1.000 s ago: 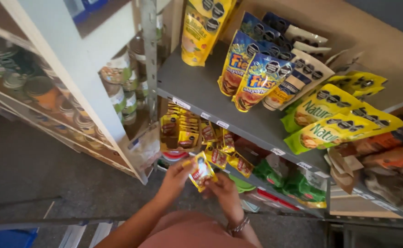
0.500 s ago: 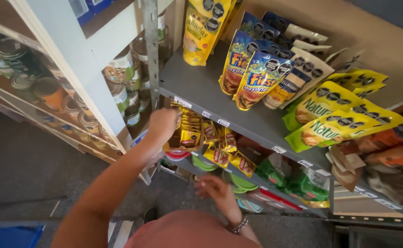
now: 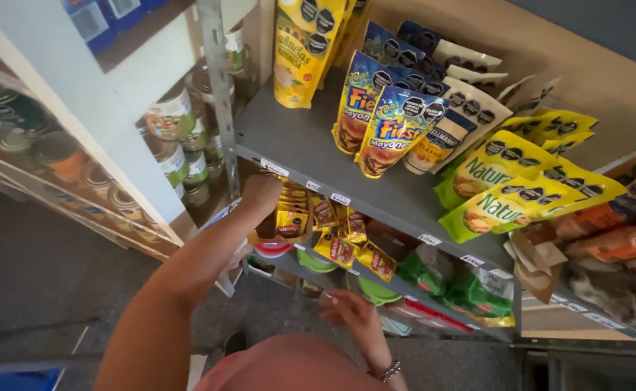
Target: Organizing seasoning packets by transferring them from a store shelf into a cardboard box.
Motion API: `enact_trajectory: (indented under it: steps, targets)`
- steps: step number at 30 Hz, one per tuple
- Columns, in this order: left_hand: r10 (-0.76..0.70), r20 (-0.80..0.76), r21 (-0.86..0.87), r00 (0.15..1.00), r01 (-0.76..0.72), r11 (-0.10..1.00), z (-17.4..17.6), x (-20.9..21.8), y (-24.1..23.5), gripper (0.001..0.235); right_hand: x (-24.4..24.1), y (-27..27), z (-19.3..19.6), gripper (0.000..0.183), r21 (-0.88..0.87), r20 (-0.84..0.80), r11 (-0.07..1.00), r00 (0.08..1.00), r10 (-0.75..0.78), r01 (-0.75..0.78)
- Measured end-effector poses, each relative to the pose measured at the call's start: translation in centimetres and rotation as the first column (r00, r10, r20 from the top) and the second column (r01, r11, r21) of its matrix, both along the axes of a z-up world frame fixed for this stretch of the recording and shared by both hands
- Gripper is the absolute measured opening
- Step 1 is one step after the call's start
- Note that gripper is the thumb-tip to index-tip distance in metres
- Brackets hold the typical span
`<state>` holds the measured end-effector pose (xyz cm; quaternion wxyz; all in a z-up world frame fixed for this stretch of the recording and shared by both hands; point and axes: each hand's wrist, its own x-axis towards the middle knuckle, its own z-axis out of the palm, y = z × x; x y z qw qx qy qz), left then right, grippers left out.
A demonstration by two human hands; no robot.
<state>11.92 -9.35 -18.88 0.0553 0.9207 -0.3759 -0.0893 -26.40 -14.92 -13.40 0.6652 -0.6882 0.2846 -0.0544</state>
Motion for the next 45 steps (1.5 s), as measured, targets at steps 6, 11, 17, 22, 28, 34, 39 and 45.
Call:
enact_trajectory:
  steps: [6,11,17,22,28,34,39,45]
  targets:
    - [-0.306,0.164,0.231,0.938,0.265,0.936,2.3,-1.0,1.5,0.015,-0.2,-0.4,0.0,0.029,0.046,0.013,0.998,0.999,-0.044,0.043]
    - [-0.288,0.137,0.083,0.948,0.278,0.957,4.8,-3.3,3.9,0.016,0.0,-0.8,-1.1,0.030,0.065,-0.003,0.997,1.000,-0.031,0.031]
    - [-0.109,0.041,0.012,0.993,0.109,0.994,6.3,-10.4,5.5,0.021,0.5,-0.8,0.4,0.031,0.026,-0.048,1.000,0.999,-0.007,0.009]
    - [-0.117,-0.043,-0.145,0.992,0.110,0.983,-2.6,-8.6,3.3,0.059,1.2,-0.3,0.1,0.028,-0.059,0.008,0.995,0.996,0.086,-0.085]
    - [0.074,-0.350,0.462,0.934,0.103,0.881,-7.1,-4.2,-0.1,0.048,1.5,0.6,-1.2,0.029,-0.204,0.085,0.948,0.960,0.265,-0.244]
    - [0.131,-0.305,0.312,0.943,-0.031,0.950,-7.4,-4.8,1.2,0.051,1.0,1.0,-1.8,0.028,-0.167,-0.021,0.941,0.955,0.295,-0.294]
    - [0.357,-0.423,0.284,0.833,-0.252,0.925,-16.1,0.6,-2.0,0.059,0.2,0.1,-1.5,0.027,-0.082,0.014,0.964,0.967,0.255,-0.253]
    - [0.161,-0.240,0.044,0.957,-0.155,0.987,-1.3,-6.1,3.6,0.034,-0.8,-3.5,-5.2,0.027,-0.500,-0.119,0.853,0.987,0.104,-0.150]
